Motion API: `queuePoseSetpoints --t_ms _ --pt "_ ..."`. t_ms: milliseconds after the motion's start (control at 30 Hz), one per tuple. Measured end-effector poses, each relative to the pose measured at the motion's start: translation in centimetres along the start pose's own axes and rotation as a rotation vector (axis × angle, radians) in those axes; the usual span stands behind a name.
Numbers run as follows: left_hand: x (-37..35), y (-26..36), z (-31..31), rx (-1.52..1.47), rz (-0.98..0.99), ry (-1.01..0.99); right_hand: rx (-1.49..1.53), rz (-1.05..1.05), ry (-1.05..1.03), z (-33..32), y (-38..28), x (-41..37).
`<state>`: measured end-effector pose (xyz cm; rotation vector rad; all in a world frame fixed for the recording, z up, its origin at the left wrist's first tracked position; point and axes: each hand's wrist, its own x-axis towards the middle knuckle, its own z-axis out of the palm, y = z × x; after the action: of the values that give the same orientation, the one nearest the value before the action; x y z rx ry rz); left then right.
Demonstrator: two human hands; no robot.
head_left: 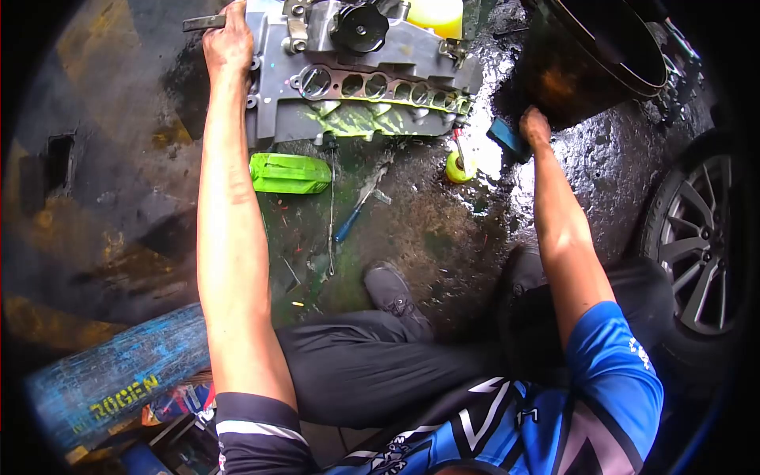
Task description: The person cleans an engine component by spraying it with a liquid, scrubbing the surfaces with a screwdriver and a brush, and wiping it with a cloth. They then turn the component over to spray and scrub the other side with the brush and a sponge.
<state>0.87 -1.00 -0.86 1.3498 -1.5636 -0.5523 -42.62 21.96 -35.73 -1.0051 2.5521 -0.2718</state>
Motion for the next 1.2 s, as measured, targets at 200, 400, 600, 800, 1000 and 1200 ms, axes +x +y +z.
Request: queuePoseSetpoints --t_ms 200,400,600,800,1000,1200 --pt "0.6 -0.2 0.5 -0.147 -0.174 -0.086 0.200 -0.079 -0.029 -9.1 -3.6 -6.8" --pt "2.7 -3.0 0.0 -0.073 -0.166 -0.106 0.133 -0.279 -0.157 -16.0 -9.9 -15.4" --pt "1.9 -3.8 -0.4 0.002 -0.091 -0.080 0.262 -0.365 -0.136 -12.9 -11.3 -15.2" --pt "2.2 -5.2 -1.0 0.034 -0.023 -0.116 0.336 -0.462 -0.136 -9.3 -12.7 -13.0" --pt "4.3 -7.6 -2.0 0.316 0.262 -0.121 0.385 -0.509 -0.105 -7.5 -13.5 -12.4" --pt "10.1 -17.9 -3.8 0.567 0.754 -0.170 0.563 -0.504 -0.213 -5.7 -12.3 -12.4"
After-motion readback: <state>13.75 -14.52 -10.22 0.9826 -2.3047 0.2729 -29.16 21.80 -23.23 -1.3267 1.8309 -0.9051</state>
